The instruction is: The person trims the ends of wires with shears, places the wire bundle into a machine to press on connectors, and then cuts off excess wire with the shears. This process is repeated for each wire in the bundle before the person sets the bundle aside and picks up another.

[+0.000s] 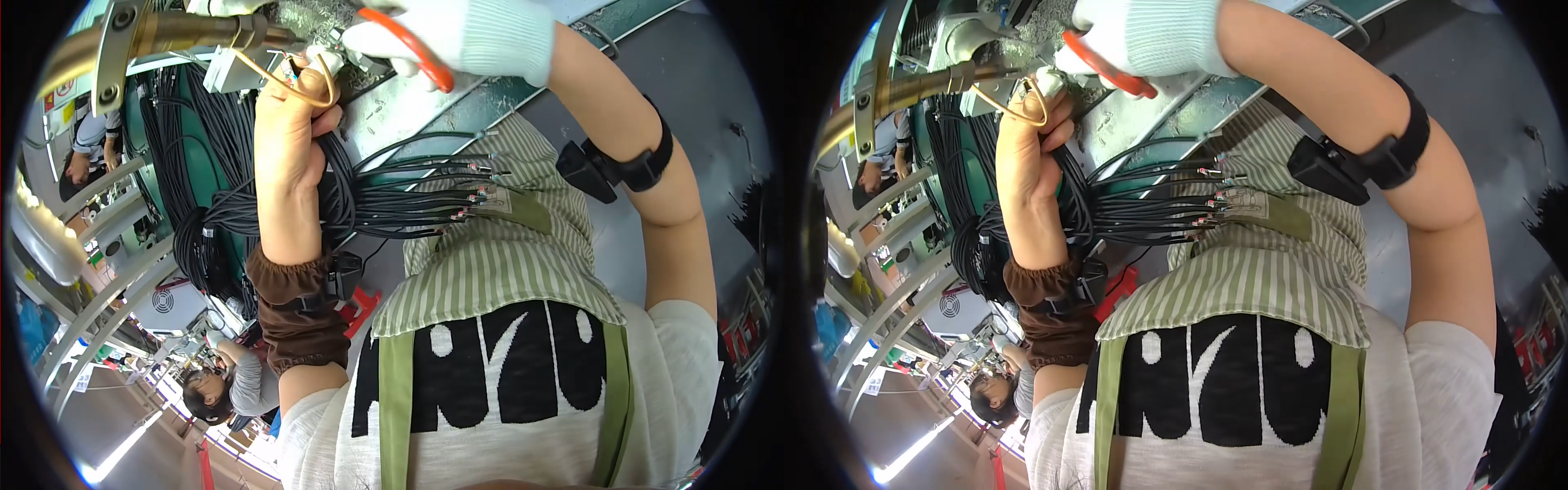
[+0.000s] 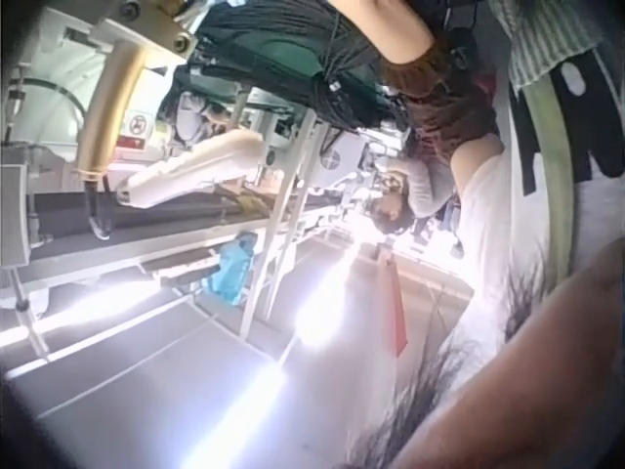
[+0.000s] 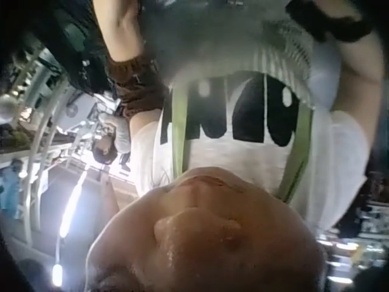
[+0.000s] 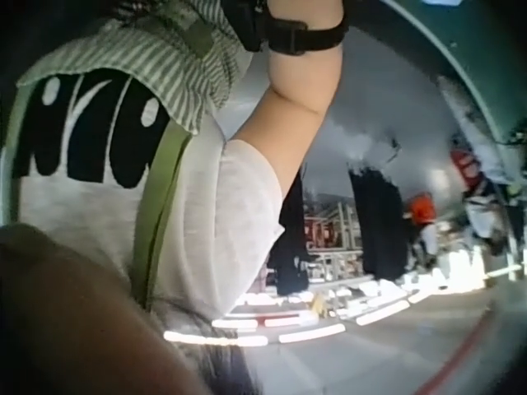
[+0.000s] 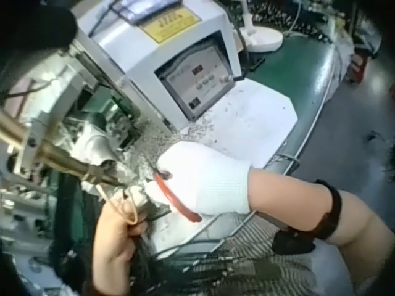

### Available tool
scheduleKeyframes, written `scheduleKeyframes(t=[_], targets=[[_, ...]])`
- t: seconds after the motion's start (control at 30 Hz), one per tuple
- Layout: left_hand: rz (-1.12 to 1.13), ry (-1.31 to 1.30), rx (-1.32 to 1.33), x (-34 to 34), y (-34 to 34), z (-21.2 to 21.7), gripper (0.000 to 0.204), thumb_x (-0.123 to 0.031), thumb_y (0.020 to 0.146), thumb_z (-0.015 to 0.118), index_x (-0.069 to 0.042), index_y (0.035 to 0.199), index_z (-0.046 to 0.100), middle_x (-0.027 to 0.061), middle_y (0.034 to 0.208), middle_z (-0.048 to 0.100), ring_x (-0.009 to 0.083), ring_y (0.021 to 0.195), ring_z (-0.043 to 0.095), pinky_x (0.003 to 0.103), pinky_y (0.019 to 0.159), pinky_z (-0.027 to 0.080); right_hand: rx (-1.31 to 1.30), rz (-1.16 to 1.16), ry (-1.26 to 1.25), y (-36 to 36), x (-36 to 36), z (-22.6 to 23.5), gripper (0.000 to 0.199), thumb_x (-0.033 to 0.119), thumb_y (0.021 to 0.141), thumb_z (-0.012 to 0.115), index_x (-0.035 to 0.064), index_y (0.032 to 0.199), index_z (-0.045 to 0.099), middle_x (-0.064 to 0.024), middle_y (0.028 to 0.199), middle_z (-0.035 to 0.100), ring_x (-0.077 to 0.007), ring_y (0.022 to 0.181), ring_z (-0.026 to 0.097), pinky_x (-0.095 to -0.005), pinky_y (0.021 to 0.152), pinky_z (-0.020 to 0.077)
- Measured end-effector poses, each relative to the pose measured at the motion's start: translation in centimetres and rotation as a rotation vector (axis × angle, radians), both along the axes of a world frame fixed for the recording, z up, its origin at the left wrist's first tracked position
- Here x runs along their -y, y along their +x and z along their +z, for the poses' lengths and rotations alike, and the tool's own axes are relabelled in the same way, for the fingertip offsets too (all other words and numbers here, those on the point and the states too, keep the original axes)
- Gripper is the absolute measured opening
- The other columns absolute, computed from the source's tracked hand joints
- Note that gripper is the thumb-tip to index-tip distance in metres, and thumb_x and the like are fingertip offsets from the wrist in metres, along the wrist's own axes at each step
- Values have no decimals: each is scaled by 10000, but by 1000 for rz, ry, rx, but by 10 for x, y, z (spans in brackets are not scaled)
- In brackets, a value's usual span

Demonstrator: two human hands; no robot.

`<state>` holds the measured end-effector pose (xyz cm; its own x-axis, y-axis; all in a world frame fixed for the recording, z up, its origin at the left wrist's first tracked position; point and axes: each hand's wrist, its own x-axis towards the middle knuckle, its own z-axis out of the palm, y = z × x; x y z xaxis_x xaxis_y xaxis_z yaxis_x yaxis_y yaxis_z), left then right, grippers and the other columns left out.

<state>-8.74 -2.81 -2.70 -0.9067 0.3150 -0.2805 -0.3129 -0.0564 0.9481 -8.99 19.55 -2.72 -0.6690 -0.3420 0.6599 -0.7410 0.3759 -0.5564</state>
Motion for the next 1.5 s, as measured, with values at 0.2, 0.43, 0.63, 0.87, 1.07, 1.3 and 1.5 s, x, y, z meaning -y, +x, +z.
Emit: scheduleKeyframes(t=[0.2,0.43,0.63,0.87,1.07,1.3,1.5], targets=[[-20,-277,-143,-10,0,16,250,-252,842,705,-74,863,530,-35,635,486,28,474,376,176,423,260,1217,403,-470,-3,0,7,233,162,873,597,-22,731,589,-89,587,564,-153,460,534,-295,412,412],[-42,-310,-188,-9,6,15,320,-319,827,724,-61,884,542,-38,616,488,30,486,407,174,431,288,1211,406,-485,-2,-1,8,248,177,863,616,-30,725,597,-79,587,563,-140,466,532,-277,423,416],[-26,-281,-156,-8,10,12,342,-344,825,725,-61,880,542,-50,606,473,21,486,393,171,429,282,1321,395,-525,1,-3,14,254,187,853,625,-34,728,608,-83,598,574,-141,473,540,-276,431,421],[-88,-248,-158,-4,7,11,351,-358,821,728,-67,876,539,-58,605,465,17,488,381,165,428,255,1262,393,-472,-1,-2,14,253,178,848,624,-40,721,612,-84,583,572,-142,461,535,-278,428,419],[-63,-196,-104,-4,8,8,351,-356,825,723,-69,885,531,-54,613,456,21,485,363,170,425,239,1231,422,-500,-3,0,5,264,184,856,631,-40,717,608,-85,578,569,-140,457,535,-280,420,418],[-102,-65,-80,4,-3,-3,345,-348,827,722,-79,910,523,-50,637,459,21,477,335,173,414,225,1258,443,-547,-10,3,-3,283,194,875,632,-34,716,584,-92,582,568,-155,444,541,-289,401,413],[-88,-115,-87,3,-6,-4,357,-351,827,720,-81,933,514,-45,639,463,19,481,340,169,414,225,1258,423,-504,-13,5,-4,267,184,884,616,-34,736,577,-92,584,564,-163,439,541,-292,397,411]])
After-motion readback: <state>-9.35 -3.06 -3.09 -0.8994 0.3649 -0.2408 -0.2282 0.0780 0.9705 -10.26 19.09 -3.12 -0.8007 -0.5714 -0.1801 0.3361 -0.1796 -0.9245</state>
